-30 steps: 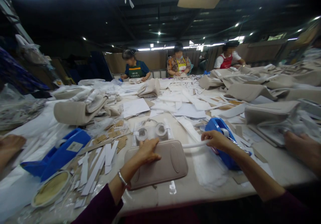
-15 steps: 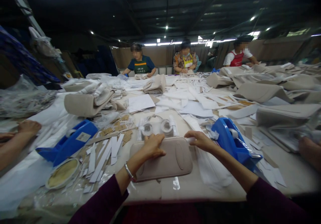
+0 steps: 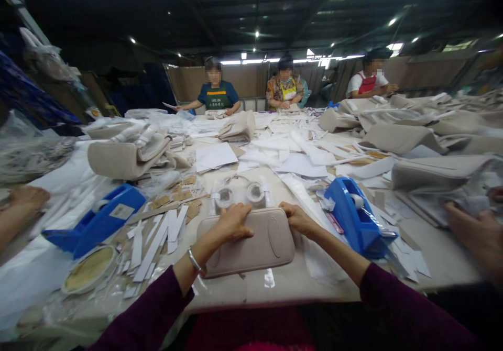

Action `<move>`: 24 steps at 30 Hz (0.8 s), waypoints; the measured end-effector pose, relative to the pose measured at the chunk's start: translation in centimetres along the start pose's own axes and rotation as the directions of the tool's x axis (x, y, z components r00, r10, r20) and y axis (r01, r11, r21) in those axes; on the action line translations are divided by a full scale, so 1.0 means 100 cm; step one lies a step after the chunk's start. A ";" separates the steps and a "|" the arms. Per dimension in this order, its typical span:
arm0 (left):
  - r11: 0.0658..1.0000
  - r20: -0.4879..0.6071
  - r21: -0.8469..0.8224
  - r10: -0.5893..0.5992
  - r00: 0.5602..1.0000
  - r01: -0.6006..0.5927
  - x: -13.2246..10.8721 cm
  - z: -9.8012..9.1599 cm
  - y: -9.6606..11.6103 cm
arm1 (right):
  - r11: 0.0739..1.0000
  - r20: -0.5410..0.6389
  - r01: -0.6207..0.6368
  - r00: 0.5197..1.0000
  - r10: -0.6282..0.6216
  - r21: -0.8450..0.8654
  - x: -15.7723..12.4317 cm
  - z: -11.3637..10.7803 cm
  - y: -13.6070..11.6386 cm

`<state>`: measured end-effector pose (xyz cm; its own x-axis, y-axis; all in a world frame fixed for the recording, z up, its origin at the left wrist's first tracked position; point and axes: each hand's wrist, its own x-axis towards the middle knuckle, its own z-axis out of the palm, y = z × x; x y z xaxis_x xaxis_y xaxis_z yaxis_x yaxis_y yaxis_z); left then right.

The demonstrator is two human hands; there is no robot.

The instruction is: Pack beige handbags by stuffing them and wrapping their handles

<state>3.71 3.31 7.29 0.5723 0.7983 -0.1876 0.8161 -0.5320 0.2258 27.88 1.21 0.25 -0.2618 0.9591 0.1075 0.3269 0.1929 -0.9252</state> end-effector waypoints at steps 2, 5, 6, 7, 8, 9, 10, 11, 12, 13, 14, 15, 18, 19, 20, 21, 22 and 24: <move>1.000 0.005 -0.007 -0.005 1.000 0.005 0.000 0.000 0.000 | 0.999 0.055 -0.011 0.998 0.009 0.040 -0.005 -0.006 -0.008; 1.000 -0.002 -0.019 0.002 1.000 -0.003 -0.002 -0.002 0.000 | 0.980 0.067 -0.120 0.992 0.110 0.160 -0.011 -0.011 -0.016; 1.000 -0.003 -0.025 0.007 1.000 -0.008 -0.002 -0.003 0.000 | 0.967 0.056 -0.165 0.986 0.157 0.195 -0.013 -0.012 -0.017; 0.999 -0.001 -0.031 0.011 1.000 -0.011 -0.003 -0.004 0.000 | 0.958 0.040 -0.193 0.981 0.189 0.211 -0.014 -0.011 -0.017; 0.999 0.005 -0.036 0.014 1.000 -0.014 -0.003 -0.005 0.000 | 0.960 0.018 -0.197 0.980 0.197 0.201 -0.015 -0.010 -0.016; 0.999 0.014 -0.038 0.020 1.000 -0.019 -0.004 -0.006 -0.001 | 0.968 0.002 -0.182 0.983 0.184 0.175 -0.015 -0.009 -0.015; 0.999 0.020 -0.038 0.028 0.999 -0.027 -0.004 -0.006 -0.002 | 0.977 -0.006 -0.159 0.987 0.161 0.143 -0.015 -0.009 -0.013; 0.999 0.023 -0.035 0.039 0.999 -0.038 -0.003 -0.007 -0.004 | 0.983 -0.008 -0.141 0.990 0.143 0.116 -0.015 -0.009 -0.012; 0.998 0.021 -0.027 0.050 0.999 -0.049 -0.003 -0.006 -0.006 | 0.985 -0.002 -0.140 0.990 0.141 0.101 -0.014 -0.009 -0.011; 0.998 0.013 -0.016 0.054 0.998 -0.054 -0.003 -0.005 -0.007 | 0.981 0.012 -0.164 0.986 0.164 0.103 -0.014 -0.010 -0.010; 0.999 0.001 -0.003 0.052 0.999 -0.052 -0.002 -0.004 -0.009 | 0.972 0.022 -0.210 0.978 0.209 0.109 -0.014 -0.011 -0.010; 0.999 -0.015 0.012 0.046 0.999 -0.046 -0.002 -0.001 -0.011 | 0.959 0.006 -0.265 0.964 0.265 0.105 -0.014 -0.012 -0.011; 0.998 -0.094 0.053 0.035 0.995 -0.031 -0.001 0.009 -0.014 | 0.948 -0.281 -0.302 0.923 0.263 -0.103 -0.018 -0.006 -0.025; 0.998 -0.124 0.063 0.038 0.992 -0.030 0.000 0.013 -0.015 | 0.938 -0.382 -0.254 0.912 0.151 -0.237 -0.020 0.001 -0.033; 0.997 -0.151 0.073 0.042 0.988 -0.031 0.000 0.017 -0.016 | 0.910 -0.423 -0.180 0.906 0.005 -0.374 -0.021 0.010 -0.042; 0.996 -0.175 0.082 0.045 0.984 -0.031 0.001 0.021 -0.017 | 0.868 -0.401 -0.086 0.906 -0.136 -0.488 -0.021 0.021 -0.052; 0.996 -0.194 0.086 0.049 0.980 -0.032 0.002 0.026 -0.018 | 0.825 -0.338 0.013 0.908 -0.246 -0.565 -0.019 0.034 -0.062; 0.996 -0.218 0.083 0.059 0.974 -0.042 0.005 0.034 -0.021 | 0.766 -0.204 0.170 0.908 -0.366 -0.619 -0.012 0.065 -0.074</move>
<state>2.59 3.87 3.47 0.5882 0.8078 0.0387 0.7953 -0.5865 0.1532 19.85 -2.67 4.63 -0.1720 0.8424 0.5107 0.7686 0.4390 -0.4653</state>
